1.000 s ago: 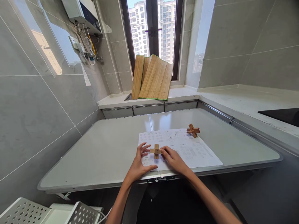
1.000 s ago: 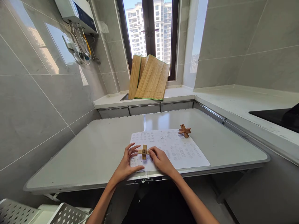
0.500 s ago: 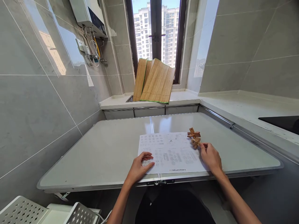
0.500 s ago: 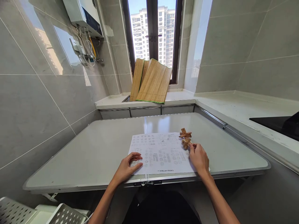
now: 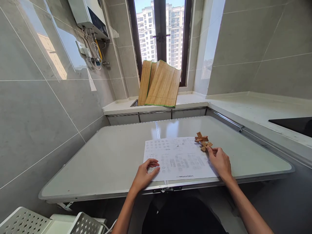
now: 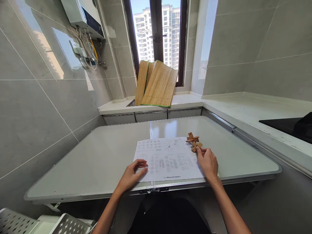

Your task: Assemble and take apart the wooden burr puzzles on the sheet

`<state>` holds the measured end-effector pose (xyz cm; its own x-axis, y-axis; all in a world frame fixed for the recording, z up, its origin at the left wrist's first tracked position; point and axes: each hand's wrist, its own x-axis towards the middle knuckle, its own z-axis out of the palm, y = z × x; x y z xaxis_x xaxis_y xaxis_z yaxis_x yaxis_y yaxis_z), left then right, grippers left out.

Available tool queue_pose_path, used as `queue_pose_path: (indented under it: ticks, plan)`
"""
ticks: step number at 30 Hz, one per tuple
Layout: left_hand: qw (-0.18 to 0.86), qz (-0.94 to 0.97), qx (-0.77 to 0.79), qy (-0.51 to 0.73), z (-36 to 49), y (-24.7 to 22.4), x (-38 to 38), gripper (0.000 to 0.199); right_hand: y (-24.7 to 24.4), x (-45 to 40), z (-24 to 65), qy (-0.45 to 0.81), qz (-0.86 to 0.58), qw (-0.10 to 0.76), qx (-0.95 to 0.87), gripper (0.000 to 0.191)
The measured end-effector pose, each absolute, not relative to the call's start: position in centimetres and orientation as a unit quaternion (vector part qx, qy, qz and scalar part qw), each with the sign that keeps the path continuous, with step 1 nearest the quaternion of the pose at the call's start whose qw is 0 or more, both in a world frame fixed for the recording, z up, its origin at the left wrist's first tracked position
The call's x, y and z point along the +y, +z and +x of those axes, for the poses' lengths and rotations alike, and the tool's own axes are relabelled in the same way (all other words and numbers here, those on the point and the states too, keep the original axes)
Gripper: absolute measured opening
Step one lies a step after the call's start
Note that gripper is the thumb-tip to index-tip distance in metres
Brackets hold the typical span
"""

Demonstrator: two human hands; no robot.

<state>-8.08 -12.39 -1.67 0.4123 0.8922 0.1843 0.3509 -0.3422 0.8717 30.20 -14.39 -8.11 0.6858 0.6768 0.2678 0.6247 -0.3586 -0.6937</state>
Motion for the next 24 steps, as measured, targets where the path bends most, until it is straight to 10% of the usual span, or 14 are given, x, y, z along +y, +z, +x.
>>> queue_pose_path:
  ticks: [24]
  plan:
    - [0.386,0.743,0.431,0.335,-7.8,-1.5,-12.4,0.036,-6.0,-16.7,24.8,0.242,-0.632,0.458,-0.576,0.046]
